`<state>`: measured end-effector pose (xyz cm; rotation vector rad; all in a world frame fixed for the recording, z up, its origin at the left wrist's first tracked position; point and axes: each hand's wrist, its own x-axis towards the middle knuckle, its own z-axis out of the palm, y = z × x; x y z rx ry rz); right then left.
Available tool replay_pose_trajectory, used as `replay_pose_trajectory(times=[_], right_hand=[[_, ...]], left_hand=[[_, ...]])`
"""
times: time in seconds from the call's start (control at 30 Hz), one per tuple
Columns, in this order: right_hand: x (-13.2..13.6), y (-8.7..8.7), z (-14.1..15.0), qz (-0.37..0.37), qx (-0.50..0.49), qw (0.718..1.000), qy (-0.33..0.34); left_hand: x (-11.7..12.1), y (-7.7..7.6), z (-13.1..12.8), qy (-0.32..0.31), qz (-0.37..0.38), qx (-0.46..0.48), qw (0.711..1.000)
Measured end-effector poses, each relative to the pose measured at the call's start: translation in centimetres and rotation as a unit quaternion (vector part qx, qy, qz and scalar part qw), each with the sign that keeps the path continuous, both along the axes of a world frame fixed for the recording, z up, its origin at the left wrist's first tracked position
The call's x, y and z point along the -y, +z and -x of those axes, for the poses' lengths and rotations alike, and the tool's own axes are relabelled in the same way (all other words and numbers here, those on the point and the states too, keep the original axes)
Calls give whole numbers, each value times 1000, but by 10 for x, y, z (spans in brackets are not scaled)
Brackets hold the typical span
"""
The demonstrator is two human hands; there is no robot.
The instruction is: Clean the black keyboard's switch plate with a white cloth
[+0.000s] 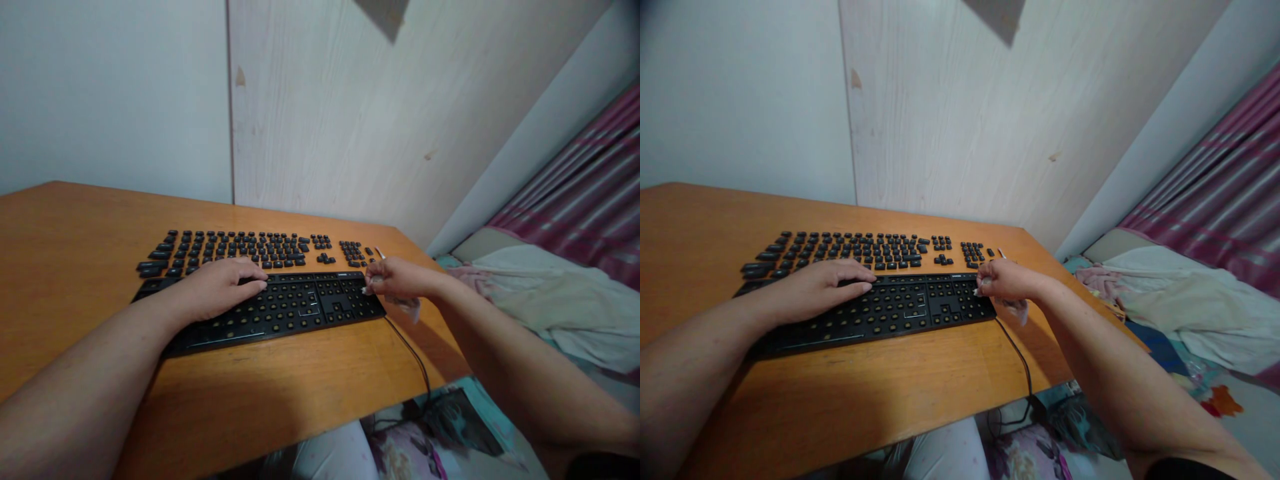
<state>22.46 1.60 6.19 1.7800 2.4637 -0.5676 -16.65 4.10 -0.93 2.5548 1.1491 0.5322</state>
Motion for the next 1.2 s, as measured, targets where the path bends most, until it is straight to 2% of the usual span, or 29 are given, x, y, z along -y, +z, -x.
replay_pose_trajectory(times=[0.17, 0.33, 0.67, 1.0, 1.2], right_hand=[[8, -5, 24, 2, -3, 999, 41], [7, -11, 34, -19, 47, 996, 75], [16, -6, 35, -105, 137, 969, 176], [28, -8, 28, -132, 82, 963, 220], [43, -20, 16, -190, 68, 954, 223]], left_hand=[[0, 0, 0, 2, 2, -3, 1000], [1, 0, 0, 0, 5, 2, 1000], [2, 3, -1, -2, 9, 9, 1000], [2, 3, -1, -6, 8, 15, 1000], [1, 2, -1, -6, 13, 30, 999]])
